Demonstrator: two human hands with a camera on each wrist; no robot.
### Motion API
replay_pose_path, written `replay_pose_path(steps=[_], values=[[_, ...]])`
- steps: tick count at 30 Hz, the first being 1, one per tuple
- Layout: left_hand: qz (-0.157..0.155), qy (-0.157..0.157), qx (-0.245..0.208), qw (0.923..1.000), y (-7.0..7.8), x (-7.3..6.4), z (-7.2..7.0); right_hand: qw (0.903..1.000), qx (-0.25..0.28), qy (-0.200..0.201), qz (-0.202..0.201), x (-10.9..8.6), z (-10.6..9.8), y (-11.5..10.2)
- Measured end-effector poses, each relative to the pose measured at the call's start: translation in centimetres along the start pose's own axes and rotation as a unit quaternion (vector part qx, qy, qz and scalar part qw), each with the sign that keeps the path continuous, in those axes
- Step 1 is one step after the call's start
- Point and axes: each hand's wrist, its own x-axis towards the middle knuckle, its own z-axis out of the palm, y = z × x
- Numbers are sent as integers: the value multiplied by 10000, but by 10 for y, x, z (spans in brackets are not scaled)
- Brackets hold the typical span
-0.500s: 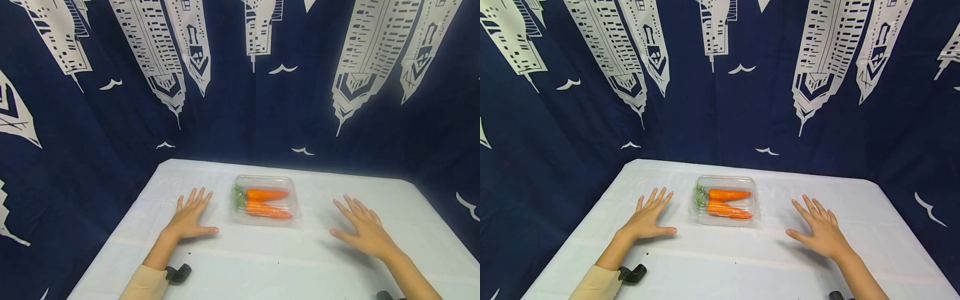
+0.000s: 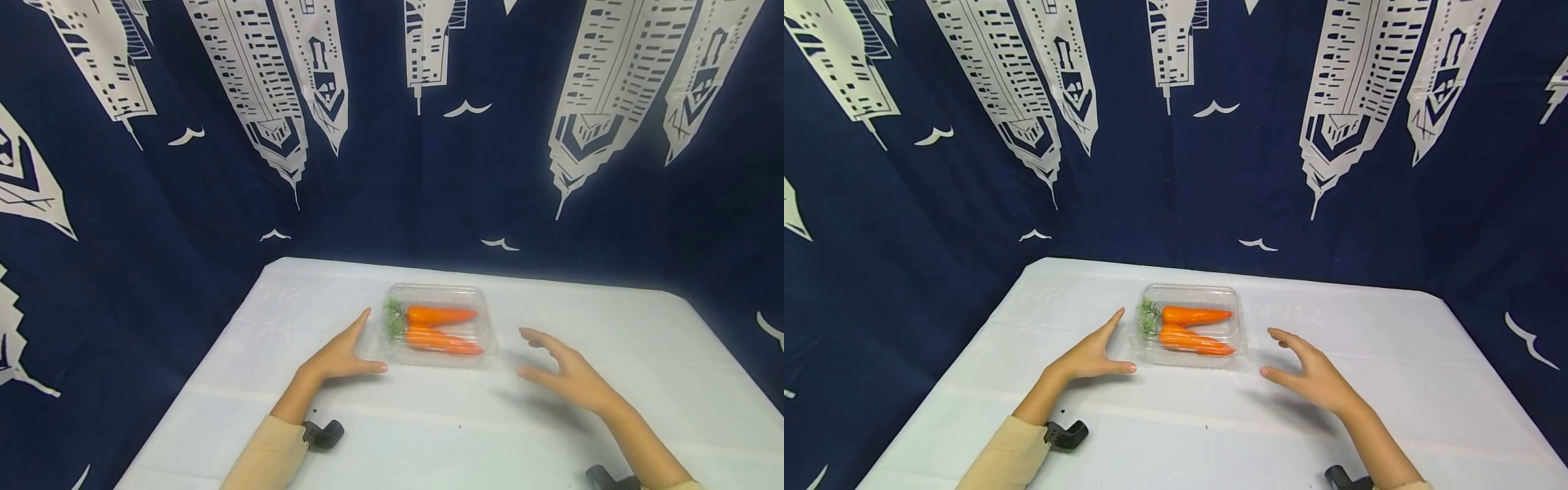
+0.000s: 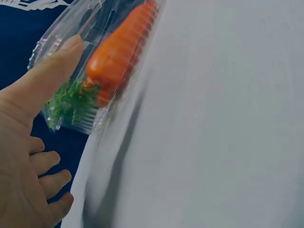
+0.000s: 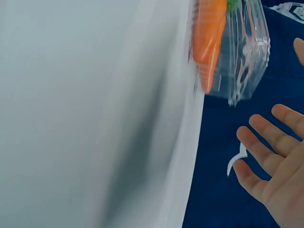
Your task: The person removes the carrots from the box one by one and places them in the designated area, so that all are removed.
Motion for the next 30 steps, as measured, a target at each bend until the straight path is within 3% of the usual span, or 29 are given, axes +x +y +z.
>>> replay_pose_path(steps=[8,17,30], values=[[146,256,-536,9981,-1,16,19,9995,30,261,-175,15,18,-1],[236,411,-975,9941,-2,24,38,9975,106,607,-349,25,33,-1],[42,900,-1448,9854,6,27,52,9969,29,734,-277,33,42,4]])
